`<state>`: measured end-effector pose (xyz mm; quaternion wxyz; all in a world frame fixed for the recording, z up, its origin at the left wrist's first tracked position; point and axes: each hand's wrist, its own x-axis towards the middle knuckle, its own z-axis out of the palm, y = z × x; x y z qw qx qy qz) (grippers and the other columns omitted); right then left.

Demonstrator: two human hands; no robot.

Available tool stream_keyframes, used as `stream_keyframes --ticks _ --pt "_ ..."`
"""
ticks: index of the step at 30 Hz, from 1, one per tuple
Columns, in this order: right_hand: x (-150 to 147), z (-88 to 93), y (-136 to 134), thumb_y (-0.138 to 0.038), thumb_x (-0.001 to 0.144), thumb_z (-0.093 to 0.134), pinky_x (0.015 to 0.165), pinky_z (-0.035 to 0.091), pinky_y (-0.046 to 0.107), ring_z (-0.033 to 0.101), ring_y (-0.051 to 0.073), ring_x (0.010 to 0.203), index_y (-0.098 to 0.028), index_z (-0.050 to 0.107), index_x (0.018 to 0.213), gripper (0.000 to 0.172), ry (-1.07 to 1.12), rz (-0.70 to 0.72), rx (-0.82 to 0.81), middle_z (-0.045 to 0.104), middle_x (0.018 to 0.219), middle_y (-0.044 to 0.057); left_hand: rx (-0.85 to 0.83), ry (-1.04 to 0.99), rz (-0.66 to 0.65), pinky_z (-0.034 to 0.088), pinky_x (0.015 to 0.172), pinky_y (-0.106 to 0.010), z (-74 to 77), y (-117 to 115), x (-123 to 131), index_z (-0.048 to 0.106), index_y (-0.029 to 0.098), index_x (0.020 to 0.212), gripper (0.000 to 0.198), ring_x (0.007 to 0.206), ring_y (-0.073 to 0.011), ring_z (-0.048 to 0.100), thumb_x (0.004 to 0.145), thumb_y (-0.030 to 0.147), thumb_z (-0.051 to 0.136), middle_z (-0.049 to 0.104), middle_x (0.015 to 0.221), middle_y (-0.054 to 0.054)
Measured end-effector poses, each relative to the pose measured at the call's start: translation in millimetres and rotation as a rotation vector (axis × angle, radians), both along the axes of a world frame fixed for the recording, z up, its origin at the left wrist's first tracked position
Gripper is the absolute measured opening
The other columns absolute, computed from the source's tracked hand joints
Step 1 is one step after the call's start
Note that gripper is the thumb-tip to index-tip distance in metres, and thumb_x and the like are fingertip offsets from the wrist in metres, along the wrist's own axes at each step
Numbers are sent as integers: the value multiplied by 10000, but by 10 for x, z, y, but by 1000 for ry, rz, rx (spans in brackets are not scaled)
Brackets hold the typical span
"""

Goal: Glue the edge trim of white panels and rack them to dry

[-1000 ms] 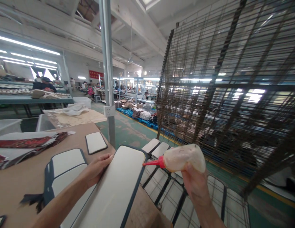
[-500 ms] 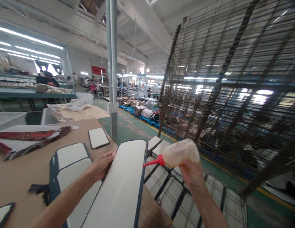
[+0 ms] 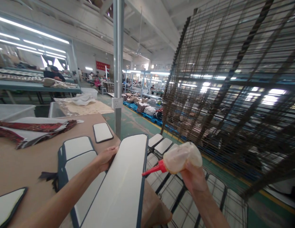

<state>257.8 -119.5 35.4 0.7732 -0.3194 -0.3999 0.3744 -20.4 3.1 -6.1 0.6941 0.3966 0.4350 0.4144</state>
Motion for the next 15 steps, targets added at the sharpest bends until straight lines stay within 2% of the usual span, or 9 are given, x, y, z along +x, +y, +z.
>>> stream_keyframes --ticks 12,15 --pt "-52 -27 -114 -393 579 849 906 518 509 709 289 774 -267 707 1074 531 -6 44 -22 753 767 57 -24 -3 23 489 484 -251 48 70 11 551 159 656 222 471 -155 597 675 210 766 633 522 2" --pt "-55 -37 -136 -385 551 864 898 525 503 710 276 724 -285 709 1064 546 13 44 -29 754 764 41 -33 -12 27 487 469 -250 50 107 3 555 156 639 193 468 -164 606 696 173 738 636 509 -11"
